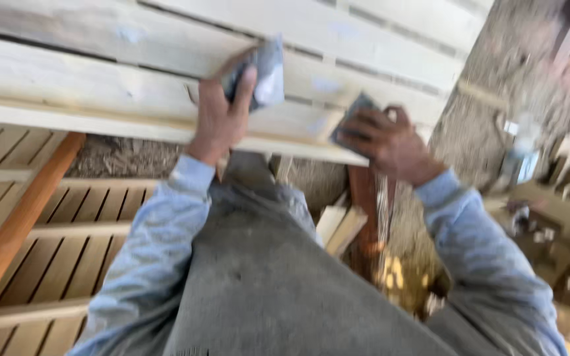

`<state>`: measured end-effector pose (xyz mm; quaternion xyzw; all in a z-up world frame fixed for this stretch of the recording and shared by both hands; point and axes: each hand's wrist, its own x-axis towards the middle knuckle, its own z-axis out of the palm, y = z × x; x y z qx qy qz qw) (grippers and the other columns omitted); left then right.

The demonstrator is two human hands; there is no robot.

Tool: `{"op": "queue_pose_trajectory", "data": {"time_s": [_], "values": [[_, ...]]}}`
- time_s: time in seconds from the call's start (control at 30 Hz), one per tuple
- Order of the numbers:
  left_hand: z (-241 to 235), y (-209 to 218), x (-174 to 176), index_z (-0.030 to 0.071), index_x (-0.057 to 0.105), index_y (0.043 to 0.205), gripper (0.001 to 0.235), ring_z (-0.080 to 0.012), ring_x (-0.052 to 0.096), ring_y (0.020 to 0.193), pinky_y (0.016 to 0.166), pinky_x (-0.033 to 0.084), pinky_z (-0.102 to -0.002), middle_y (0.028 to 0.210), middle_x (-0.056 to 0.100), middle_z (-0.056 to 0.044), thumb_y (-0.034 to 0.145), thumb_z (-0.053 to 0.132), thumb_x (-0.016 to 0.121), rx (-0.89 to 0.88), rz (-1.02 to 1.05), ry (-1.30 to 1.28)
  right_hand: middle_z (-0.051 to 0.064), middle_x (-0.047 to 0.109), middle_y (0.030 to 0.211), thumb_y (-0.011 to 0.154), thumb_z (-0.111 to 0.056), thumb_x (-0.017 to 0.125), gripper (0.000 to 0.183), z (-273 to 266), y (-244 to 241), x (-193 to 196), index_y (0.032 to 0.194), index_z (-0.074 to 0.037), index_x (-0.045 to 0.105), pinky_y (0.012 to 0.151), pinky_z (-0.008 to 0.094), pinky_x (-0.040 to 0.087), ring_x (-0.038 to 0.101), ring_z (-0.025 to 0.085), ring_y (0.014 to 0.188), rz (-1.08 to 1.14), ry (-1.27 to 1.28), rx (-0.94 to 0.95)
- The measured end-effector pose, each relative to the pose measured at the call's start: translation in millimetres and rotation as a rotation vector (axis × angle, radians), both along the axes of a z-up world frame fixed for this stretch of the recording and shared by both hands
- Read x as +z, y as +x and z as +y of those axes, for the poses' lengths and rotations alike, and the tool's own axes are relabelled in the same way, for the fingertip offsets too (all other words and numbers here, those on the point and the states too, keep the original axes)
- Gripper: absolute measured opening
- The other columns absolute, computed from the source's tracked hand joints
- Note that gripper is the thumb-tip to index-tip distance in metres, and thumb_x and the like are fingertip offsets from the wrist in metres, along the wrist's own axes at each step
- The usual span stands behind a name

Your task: The person sands the surface of a wooden pallet using two sanding blocks. They move the blocks back and forth across the slats, working on different sections of the pallet throughout the clip.

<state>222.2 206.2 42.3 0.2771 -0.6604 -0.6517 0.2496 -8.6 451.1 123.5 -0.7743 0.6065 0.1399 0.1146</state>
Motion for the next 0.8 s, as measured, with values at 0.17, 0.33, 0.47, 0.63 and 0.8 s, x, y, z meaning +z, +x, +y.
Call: {"op": "queue_pose_trajectory", "data": {"time_s": [0.17, 0.33, 0.47, 0.63, 0.8], "values": [[9, 5, -21, 0.008, 0.065, 0.144, 0.039, -0.0126, 0.063, 0.075, 0.069, 0.054, -0.033, 0.084, 0.067, -0.005, 0.120, 0.036, 0.053, 0.119, 0.017, -0.295, -0.006, 0.066, 0.141, 0.075, -0.017, 0.081, 0.059, 6, -10, -19, 0.132, -0.030, 0.071, 0.097, 0.045, 0.045, 0.056, 0.019, 0.130, -0.083, 0.029, 0.087], [25, 6, -54, 0.002, 0.069, 0.126, 0.041, -0.0164, 0.062, 0.067, 0.062, 0.049, -0.037, 0.078, 0.064, -0.004, 0.120, 0.040, 0.053, 0.296, -0.031, -0.323, -0.004, 0.064, 0.141, 0.086, -0.027, 0.081, 0.046, 24, -33, -32, 0.131, -0.031, 0.072, 0.099, 0.046, 0.044, 0.055, 0.018, 0.127, -0.018, -0.081, 0.251], [36, 0, -61, -0.004, 0.065, 0.108, 0.046, -0.0181, 0.059, 0.066, 0.064, 0.048, -0.040, 0.075, 0.061, -0.006, 0.122, 0.038, 0.055, 0.429, -0.028, -0.387, -0.005, 0.066, 0.137, 0.086, -0.022, 0.078, 0.043, 16, -49, -26, 0.128, -0.030, 0.074, 0.094, 0.044, 0.044, 0.056, 0.017, 0.123, -0.033, -0.050, 0.296], [38, 5, -77, -0.006, 0.061, 0.102, 0.045, -0.0200, 0.061, 0.084, 0.078, 0.051, -0.038, 0.093, 0.063, -0.017, 0.112, 0.038, 0.058, 0.634, -0.171, -0.332, -0.001, 0.068, 0.132, 0.090, -0.026, 0.077, 0.036, 11, -36, -34, 0.126, -0.025, 0.077, 0.088, 0.046, 0.044, 0.056, 0.021, 0.118, -0.182, -0.150, 0.209], [39, 19, -121, -0.003, 0.056, 0.131, 0.043, -0.0236, 0.062, 0.115, 0.101, 0.055, -0.040, 0.129, 0.056, -0.019, 0.116, 0.037, 0.060, 0.714, -0.295, -0.198, -0.003, 0.070, 0.120, 0.086, -0.023, 0.074, 0.032, 33, -32, -39, 0.117, -0.026, 0.078, 0.084, 0.045, 0.046, 0.057, 0.020, 0.112, -0.067, -0.126, 0.230]]}}
